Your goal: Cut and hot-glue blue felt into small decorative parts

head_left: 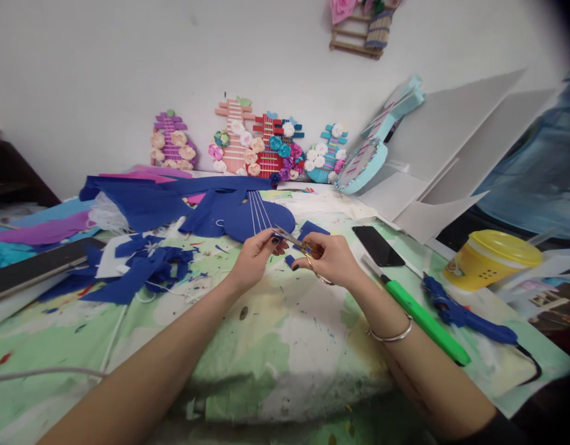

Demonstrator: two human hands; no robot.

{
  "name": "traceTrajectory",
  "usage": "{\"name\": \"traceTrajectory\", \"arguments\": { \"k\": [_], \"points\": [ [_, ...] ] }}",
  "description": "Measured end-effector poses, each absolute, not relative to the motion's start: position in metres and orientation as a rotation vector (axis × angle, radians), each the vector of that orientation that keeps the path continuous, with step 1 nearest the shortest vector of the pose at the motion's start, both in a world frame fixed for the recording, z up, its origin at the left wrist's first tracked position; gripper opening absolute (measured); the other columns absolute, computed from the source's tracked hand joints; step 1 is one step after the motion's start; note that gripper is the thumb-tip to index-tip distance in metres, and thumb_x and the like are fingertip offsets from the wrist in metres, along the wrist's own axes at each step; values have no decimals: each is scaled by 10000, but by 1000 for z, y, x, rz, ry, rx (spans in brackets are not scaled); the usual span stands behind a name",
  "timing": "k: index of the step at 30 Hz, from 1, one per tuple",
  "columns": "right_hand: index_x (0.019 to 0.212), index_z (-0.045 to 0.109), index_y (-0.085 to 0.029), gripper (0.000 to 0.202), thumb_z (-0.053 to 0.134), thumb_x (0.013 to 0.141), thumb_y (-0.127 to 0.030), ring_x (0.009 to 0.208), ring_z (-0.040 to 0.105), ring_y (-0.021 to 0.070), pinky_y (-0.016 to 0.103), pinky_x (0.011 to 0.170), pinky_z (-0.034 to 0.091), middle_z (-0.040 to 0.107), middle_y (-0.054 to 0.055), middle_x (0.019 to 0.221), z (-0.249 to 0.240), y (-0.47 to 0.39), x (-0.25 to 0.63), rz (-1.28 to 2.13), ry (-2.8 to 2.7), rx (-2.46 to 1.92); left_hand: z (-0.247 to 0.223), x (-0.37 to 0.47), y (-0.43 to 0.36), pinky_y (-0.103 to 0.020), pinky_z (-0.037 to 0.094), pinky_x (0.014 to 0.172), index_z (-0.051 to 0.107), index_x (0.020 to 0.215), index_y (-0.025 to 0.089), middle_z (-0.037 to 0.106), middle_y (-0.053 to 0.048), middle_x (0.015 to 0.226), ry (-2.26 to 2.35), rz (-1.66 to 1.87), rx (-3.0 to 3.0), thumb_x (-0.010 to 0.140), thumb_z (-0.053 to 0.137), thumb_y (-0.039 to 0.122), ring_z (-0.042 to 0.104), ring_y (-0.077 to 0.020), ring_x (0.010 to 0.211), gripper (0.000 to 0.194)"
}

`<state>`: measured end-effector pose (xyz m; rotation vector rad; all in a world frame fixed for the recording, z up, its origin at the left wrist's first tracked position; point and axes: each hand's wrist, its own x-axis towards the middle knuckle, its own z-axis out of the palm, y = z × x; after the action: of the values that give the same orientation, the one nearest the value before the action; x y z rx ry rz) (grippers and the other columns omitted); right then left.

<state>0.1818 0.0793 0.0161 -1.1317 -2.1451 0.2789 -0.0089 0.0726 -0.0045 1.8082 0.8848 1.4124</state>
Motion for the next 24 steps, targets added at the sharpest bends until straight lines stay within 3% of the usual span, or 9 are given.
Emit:
{"name": "traceTrajectory", "arguments": {
  "k": [10, 16, 24],
  "points": [
    [588, 498, -178, 520, 628, 676, -673, 496, 376, 89, 234, 511, 263, 466, -34, 510, 12, 72, 170, 199, -2097, -1169, -6, -9, 70, -295, 502, 736, 663, 1034, 184, 597, -65, 873, 1045, 1645, 1933, 919, 452, 359, 583, -161, 739, 297],
    [575, 466, -184, 536, 602, 688, -689, 491, 372, 89, 233, 516, 265, 458, -36, 499, 11, 69, 166, 205, -2084, -1174, -5, -8, 68, -288, 520, 724, 672, 1008, 185, 581, -77, 971, 1048, 1719, 1975, 925, 453, 307, 575, -141, 739, 264],
    [570, 494, -188, 542, 584, 685, -710, 470, 364, 94, 233, 511, 271, 463, -29, 474, 10, 70, 166, 138, -2045, -1184, -5, -8, 69, -302, 519, 753, 664, 1062, 190, 581, -59, 877, 1054, 1713, 1983, 921, 464, 294, 584, -154, 764, 266]
  ]
}}
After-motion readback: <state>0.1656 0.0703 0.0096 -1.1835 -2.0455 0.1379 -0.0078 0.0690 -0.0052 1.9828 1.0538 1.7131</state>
